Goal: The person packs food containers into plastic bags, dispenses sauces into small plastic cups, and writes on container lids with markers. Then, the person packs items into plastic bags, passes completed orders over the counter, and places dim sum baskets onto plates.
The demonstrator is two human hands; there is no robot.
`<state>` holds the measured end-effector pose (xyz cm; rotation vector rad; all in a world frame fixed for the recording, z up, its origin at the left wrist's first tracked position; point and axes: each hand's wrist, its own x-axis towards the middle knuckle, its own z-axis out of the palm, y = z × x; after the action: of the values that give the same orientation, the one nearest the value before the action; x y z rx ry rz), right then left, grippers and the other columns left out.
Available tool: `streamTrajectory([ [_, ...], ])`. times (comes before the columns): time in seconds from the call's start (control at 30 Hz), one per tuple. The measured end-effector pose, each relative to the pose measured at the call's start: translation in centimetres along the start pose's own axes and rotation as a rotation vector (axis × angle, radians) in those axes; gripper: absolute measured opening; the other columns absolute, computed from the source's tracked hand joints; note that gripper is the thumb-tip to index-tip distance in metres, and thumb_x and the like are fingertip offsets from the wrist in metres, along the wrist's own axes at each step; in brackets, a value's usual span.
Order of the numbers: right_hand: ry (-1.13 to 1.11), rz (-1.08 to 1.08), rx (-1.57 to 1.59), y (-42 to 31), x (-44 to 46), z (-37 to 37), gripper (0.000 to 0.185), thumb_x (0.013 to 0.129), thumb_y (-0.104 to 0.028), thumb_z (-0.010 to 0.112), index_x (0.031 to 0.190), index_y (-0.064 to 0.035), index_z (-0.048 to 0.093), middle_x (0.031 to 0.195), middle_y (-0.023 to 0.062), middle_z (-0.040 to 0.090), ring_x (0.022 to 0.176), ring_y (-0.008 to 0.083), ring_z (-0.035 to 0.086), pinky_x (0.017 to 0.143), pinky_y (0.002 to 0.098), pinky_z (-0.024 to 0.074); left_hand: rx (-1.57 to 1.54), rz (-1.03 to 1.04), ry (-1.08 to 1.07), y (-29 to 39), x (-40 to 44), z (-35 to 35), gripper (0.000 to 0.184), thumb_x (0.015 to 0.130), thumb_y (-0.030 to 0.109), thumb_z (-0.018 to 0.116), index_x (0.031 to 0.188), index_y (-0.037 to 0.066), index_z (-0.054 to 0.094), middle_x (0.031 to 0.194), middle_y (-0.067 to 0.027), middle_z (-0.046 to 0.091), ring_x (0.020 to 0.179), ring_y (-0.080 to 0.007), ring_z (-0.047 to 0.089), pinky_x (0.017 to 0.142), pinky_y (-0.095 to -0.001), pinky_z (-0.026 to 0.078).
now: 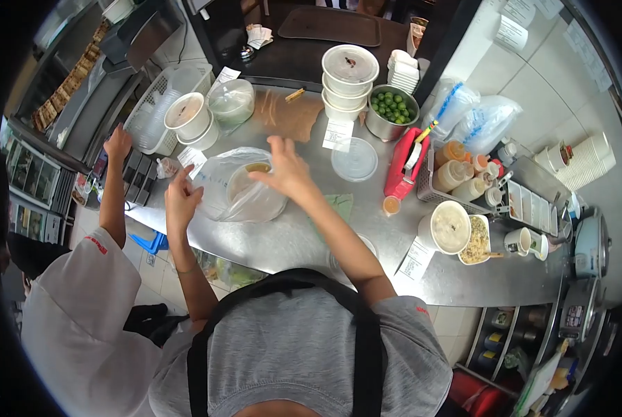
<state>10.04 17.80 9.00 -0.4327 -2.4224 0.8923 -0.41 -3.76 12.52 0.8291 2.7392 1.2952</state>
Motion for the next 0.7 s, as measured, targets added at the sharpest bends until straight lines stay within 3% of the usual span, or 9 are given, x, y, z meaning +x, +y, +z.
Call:
streamTrajectory([
  [0.03, 0.011, -0.024, -0.124, -0.5, 0.0, 0.4, 0.029, 0.077, -0.016, 0.066, 0.09, 0.0001, 0.045, 0.086, 0.0138, 0.057, 0.077, 0.0342, 0.061, 0.064, 0.0396, 0.0498, 0.109, 0.025, 0.023, 0.7, -0.3, -0.1, 0.041, 0.063, -0.001, 0.059, 0.103, 0.0, 0.06, 0.053, -0.0114, 0.049, 0.049, -0.0209, 0.052, 0.052, -0.0323, 0.042],
  [0.1, -0.168, 0.084, -0.216, -0.4, 0.8, 0.8, 0.027, 0.076, -0.014, 0.065, 0.087, 0.0013, 0.046, 0.093, 0.0186, 0.056, 0.081, 0.0416, 0.059, 0.065, 0.0443, 0.0493, 0.252, 0.111, 0.029, 0.0, -0.5, -0.1, 0.038, 0.064, -0.001, 0.058, 0.101, 0.001, 0.061, 0.052, -0.0098, 0.048, 0.047, -0.0169, 0.05, 0.051, -0.0304, 0.041],
  [0.2, -0.051, -0.006, -0.274, 1.3, 1.9, -0.8, 0.022, 0.074, -0.011, 0.064, 0.08, 0.0029, 0.049, 0.092, 0.0207, 0.055, 0.079, 0.0423, 0.059, 0.062, 0.0452, 0.0493, 0.335, 0.156, 0.14, -3.3, -0.5, -0.8, 0.034, 0.064, -0.001, 0.057, 0.097, 0.002, 0.063, 0.052, -0.0115, 0.05, 0.047, -0.0181, 0.053, 0.048, -0.0312, 0.041],
  [0.3, -0.028, -0.035, -0.269, -0.2, 1.4, -3.5, 0.015, 0.07, 0.0, 0.059, 0.084, 0.0062, 0.055, 0.092, 0.0236, 0.057, 0.072, 0.0361, 0.063, 0.06, 0.0411, 0.0524, 0.007, -0.12, 0.074, -3.8, -0.8, -0.9, 0.018, 0.075, 0.0, 0.053, 0.092, -0.003, 0.061, 0.065, -0.0139, 0.06, 0.059, -0.0202, 0.061, 0.056, -0.0296, 0.05],
  [0.37, -0.212, 0.14, 0.135, 0.6, 1.7, -4.0, 0.012, 0.077, -0.003, 0.057, 0.087, 0.0041, 0.057, 0.093, 0.0204, 0.06, 0.077, 0.032, 0.064, 0.063, 0.0397, 0.0523, -0.381, -0.265, -0.005, -4.9, -0.9, -0.5, 0.014, 0.086, 0.003, 0.048, 0.091, -0.004, 0.059, 0.081, -0.0152, 0.063, 0.074, -0.0207, 0.065, 0.067, -0.0273, 0.055],
  [0.47, -0.463, 0.393, 0.878, 3.3, 1.7, -3.4, 0.013, 0.085, -0.007, 0.054, 0.093, 0.0016, 0.059, 0.096, 0.0176, 0.063, 0.084, 0.026, 0.064, 0.07, 0.0371, 0.0527, -1.159, -0.414, -0.254, -6.8, -1.7, 0.1, 0.014, 0.089, 0.006, 0.047, 0.095, -0.001, 0.057, 0.091, -0.0152, 0.062, 0.082, -0.0218, 0.064, 0.066, -0.0281, 0.056],
  [0.5, -0.54, 0.471, 1.15, 4.6, 1.6, -2.8, 0.015, 0.087, -0.008, 0.053, 0.096, 0.0008, 0.059, 0.098, 0.017, 0.063, 0.087, 0.0241, 0.064, 0.072, 0.0362, 0.0529, -1.283, -0.457, -0.344, -10.1, -1.7, 0.8, 0.016, 0.089, 0.008, 0.047, 0.1, 0.0, 0.055, 0.098, -0.015, 0.061, 0.092, -0.0231, 0.061, 0.075, -0.0329, 0.055],
  [0.6, -0.588, 0.638, 1.679, 7.9, 0.6, -0.9, 0.017, 0.09, -0.015, 0.051, 0.091, -0.001, 0.06, 0.097, 0.0162, 0.064, 0.09, 0.0266, 0.063, 0.08, 0.0407, 0.0513, -1.65, -0.568, -0.328, -11.3, -2.6, 3.2, 0.016, 0.091, 0.013, 0.048, 0.098, 0.0, 0.055, 0.1, -0.0136, 0.061, 0.097, -0.0238, 0.059, 0.086, -0.0375, 0.05],
  [0.7, -0.472, 0.757, 1.849, 9.4, -0.5, 2.0, 0.02, 0.091, -0.021, 0.049, 0.084, -0.0043, 0.058, 0.083, 0.0115, 0.064, 0.081, 0.0231, 0.063, 0.079, 0.0422, 0.0497, -1.846, -0.557, -0.343, -10.2, -2.7, 5.2, 0.018, 0.092, 0.017, 0.047, 0.093, 0.0, 0.054, 0.097, -0.0134, 0.061, 0.097, -0.0231, 0.058, 0.09, -0.0392, 0.046],
])
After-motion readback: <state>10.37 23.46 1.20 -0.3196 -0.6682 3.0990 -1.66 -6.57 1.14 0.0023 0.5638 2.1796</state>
